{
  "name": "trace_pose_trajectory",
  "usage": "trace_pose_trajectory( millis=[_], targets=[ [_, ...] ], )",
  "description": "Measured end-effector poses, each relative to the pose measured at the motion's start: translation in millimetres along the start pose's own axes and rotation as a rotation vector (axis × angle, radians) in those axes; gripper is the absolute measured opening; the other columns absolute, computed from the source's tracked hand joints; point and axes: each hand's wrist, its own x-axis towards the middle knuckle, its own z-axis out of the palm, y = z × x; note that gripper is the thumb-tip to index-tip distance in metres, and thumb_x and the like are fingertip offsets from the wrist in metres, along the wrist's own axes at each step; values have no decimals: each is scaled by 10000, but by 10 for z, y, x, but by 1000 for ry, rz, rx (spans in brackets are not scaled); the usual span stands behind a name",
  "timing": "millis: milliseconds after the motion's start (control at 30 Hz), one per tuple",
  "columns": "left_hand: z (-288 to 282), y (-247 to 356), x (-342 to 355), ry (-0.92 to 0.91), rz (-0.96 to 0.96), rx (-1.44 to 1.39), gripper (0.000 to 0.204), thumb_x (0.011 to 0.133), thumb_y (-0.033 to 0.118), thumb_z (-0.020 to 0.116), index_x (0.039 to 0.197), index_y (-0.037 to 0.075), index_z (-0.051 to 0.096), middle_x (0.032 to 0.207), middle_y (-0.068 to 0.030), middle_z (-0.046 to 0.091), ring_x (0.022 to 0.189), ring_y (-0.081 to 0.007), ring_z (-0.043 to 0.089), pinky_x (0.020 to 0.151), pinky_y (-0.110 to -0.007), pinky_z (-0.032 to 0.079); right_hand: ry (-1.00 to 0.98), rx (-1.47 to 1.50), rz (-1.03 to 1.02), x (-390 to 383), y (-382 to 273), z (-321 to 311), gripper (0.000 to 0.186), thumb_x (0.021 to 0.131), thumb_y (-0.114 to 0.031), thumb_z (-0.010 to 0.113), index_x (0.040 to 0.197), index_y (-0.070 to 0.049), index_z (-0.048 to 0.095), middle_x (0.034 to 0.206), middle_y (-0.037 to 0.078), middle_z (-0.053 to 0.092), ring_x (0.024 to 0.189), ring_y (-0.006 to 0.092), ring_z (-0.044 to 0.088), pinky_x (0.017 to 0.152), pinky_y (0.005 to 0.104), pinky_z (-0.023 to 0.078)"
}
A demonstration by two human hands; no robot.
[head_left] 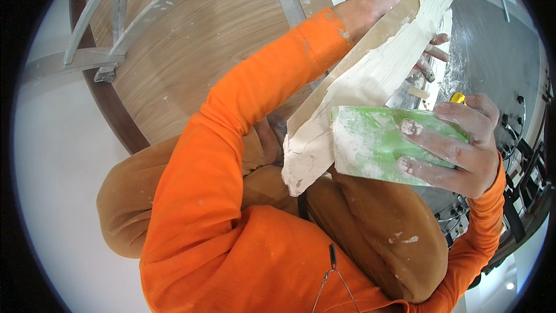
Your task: The person applies plaster to a long wooden strip using a putty knife and a green sanding block. They repeatedly scoop plaster from a bucket, spread it along the strip, and smooth the surface. The person then climbs a ladder and measures a ceiling opening with a metal ruler.
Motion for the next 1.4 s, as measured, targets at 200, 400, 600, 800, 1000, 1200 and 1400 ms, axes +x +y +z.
trace_pose_trajectory(
  millis=[200,400,600,800,1000,1200,1400],
  targets=[
    [-73,-46,226,-21,-25,-119,405,1064,368,559,1284,40,651,1186,-89,730,934,-183,698,853,-336,572,50,49,-103,84,-15,127,299,773,-270,784,1071,-295,796,1245,-38,741,1190,300,582,959,538,351],
    [-22,92,292,40,-70,-115,430,1070,360,555,1350,41,624,1258,-91,703,1031,-180,678,925,-340,551,-48,85,-88,270,218,25,297,797,-253,781,1092,-275,797,1261,-34,742,1242,269,574,1024,522,308],
    [-236,176,621,-95,-57,-137,443,1074,372,553,1360,40,622,1271,-91,697,1051,-171,673,944,-341,546,-96,-94,24,213,591,-325,321,804,-242,762,1116,-311,794,1304,-34,724,1256,282,571,1041,525,338],
    [-180,203,419,5,-85,-18,436,1052,385,587,1298,33,659,1200,-77,717,1003,-161,686,911,-335,557,-152,-200,108,182,746,-433,294,800,-239,728,1088,-279,776,1316,-12,723,1233,309,586,967,496,416],
    [-118,199,710,26,303,298,451,1019,442,629,1176,29,720,1044,-56,745,925,-126,690,781,-311,575,-103,-359,216,-313,1285,-710,353,791,-152,738,1116,-280,792,1362,-25,702,1256,342,584,1003,492,406],
    [884,465,555,-314,-127,-235,656,1070,533,441,1527,62,427,1393,-195,588,1129,-398,664,742,-445,623,-26,-571,251,-1257,1613,-1166,379,751,-230,789,1120,-316,794,1379,-23,694,1312,319,553,1027,506,377],
    [1011,573,766,-500,-432,-400,598,1088,505,409,1541,116,393,1436,-197,550,1191,-444,639,782,-575,629,67,-671,359,-1428,1604,-1582,418,749,-223,809,1150,-337,780,1377,-41,693,1280,293,570,1007,469,400]
  ],
)
